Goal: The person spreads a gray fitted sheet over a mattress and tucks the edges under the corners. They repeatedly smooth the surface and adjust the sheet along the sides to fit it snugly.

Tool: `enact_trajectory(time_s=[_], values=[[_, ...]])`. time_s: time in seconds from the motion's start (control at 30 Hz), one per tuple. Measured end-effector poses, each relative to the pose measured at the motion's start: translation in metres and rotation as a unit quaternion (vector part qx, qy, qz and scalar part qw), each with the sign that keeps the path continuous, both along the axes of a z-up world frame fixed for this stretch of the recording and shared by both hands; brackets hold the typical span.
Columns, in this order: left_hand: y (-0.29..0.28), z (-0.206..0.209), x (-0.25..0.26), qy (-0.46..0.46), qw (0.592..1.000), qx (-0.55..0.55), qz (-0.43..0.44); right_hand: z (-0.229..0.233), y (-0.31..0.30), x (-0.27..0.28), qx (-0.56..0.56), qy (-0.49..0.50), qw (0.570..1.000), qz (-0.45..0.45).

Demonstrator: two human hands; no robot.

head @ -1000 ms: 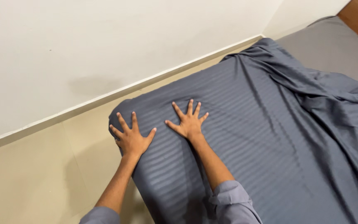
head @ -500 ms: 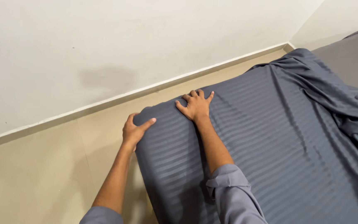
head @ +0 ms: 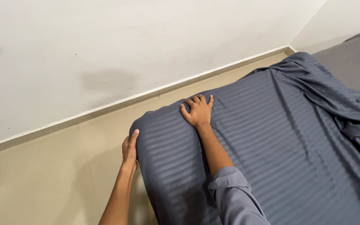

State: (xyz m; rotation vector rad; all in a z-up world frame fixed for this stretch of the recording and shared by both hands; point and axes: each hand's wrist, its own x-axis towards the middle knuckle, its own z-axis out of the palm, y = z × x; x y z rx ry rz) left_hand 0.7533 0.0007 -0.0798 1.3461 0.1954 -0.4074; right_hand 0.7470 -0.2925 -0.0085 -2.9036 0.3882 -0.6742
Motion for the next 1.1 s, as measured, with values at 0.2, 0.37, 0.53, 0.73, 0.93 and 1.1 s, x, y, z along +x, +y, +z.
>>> enact_trajectory(time_s=[0.2,0.37,0.53,0.73,0.93,1.1], values=[[0.008,0.014,-0.010,-0.029,0.976,0.214,-0.019,-0.002,0.000,0.001,0.008,-0.004,1.000,-0.002],[0.000,0.080,-0.076,-0.223,0.862,0.447,0.082,-0.002,-0.001,0.001,0.007,-0.006,1.000,0.002],[-0.058,0.111,-0.145,-0.508,0.717,0.468,-0.092,-0.004,-0.003,0.002,-0.009,0.000,1.000,0.002],[-0.068,0.102,-0.149,-0.464,0.684,0.543,-0.149,-0.009,0.001,0.003,-0.047,0.044,0.996,-0.065],[-0.067,0.089,-0.154,-0.485,0.689,0.528,-0.105,-0.020,0.022,-0.043,0.000,0.029,0.999,-0.042],[-0.062,0.067,-0.154,-0.511,0.684,0.516,-0.067,-0.002,0.062,-0.218,0.091,0.067,0.994,-0.014]])
